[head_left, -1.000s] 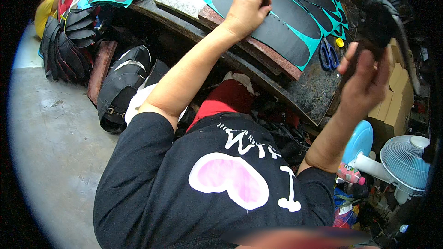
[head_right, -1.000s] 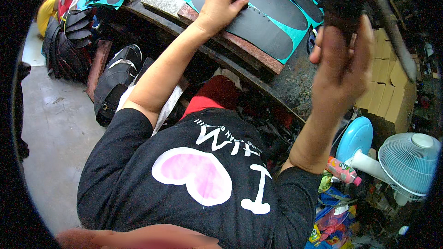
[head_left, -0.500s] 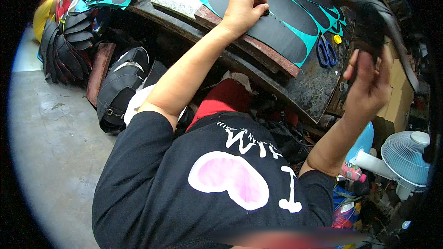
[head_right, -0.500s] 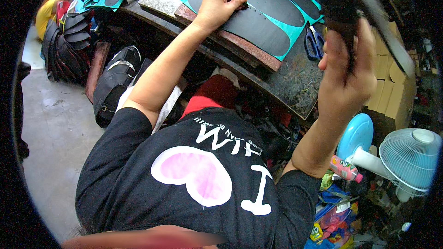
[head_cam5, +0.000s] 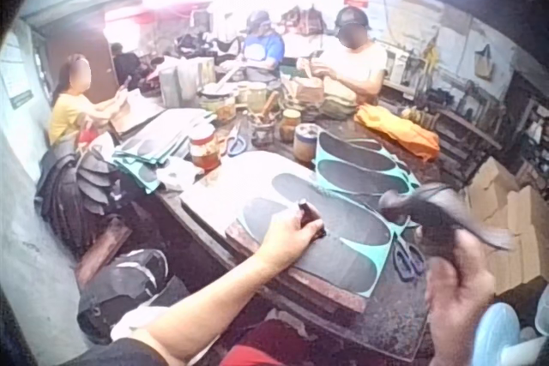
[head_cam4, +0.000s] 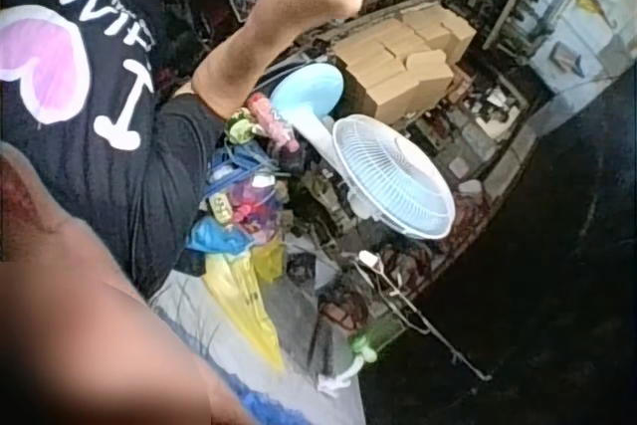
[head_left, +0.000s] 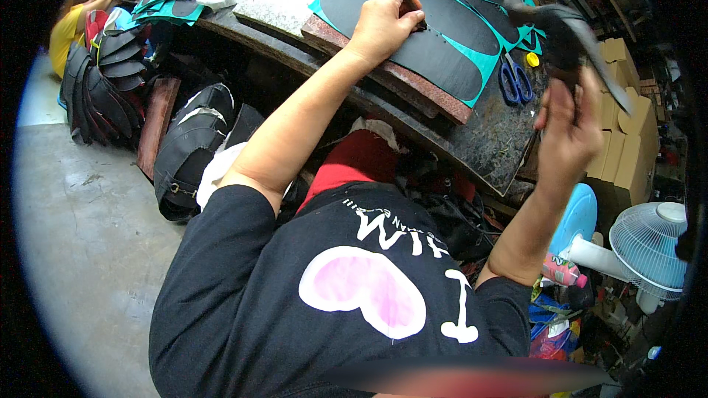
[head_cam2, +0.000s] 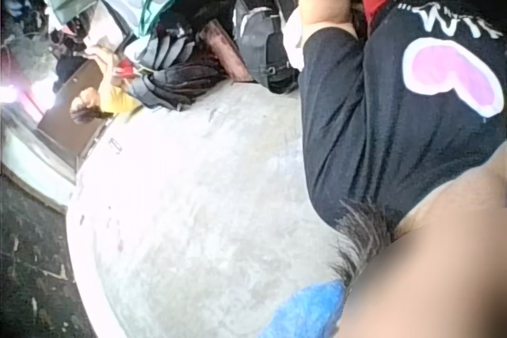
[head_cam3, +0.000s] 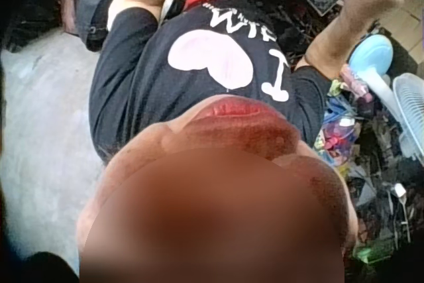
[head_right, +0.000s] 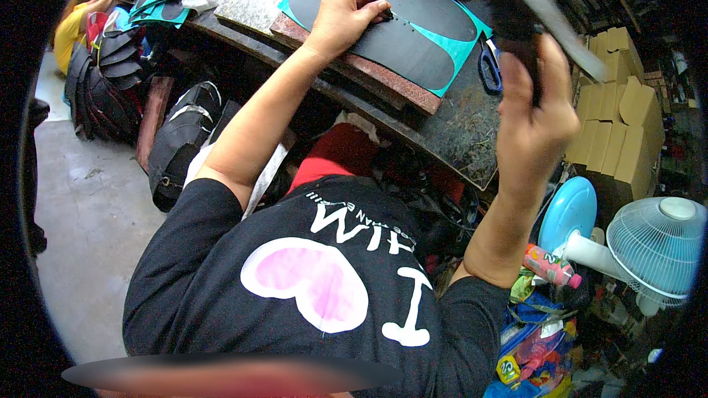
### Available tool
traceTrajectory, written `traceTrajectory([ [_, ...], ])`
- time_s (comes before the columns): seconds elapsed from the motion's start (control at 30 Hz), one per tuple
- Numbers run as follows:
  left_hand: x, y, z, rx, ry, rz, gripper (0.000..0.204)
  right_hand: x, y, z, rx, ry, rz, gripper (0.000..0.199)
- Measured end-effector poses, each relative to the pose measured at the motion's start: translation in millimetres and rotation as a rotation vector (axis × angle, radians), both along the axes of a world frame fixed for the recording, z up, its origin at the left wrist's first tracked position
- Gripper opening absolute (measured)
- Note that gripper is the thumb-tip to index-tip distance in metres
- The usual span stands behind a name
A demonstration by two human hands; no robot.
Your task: The person uses a hammer to repeatedly strike a black shoe sole placed on a green template on a workbench. The left hand stabilizes the sole while the right hand swings the hammer. The person occasionally repositions the sole and continues hammering along its edges.
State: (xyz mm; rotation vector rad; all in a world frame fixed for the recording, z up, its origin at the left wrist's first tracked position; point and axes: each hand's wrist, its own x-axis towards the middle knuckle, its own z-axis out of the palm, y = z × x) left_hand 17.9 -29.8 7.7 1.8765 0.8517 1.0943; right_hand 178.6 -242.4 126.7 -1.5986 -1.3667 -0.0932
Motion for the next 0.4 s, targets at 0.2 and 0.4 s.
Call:
traceTrajectory([
  [0.2, 11.7, -22.3, 5.8, 0.555, 0.237, 0.028, 0.014, -11.4, 13.5, -29.8, 0.073, -0.193, 0.034, 0.031],
  [0.4, 5.4, -0.1, -9.4, -0.061, -0.104, -0.026, 0.016, 4.9, 14.7, -52.3, -0.264, 0.014, -0.138, 0.037],
])
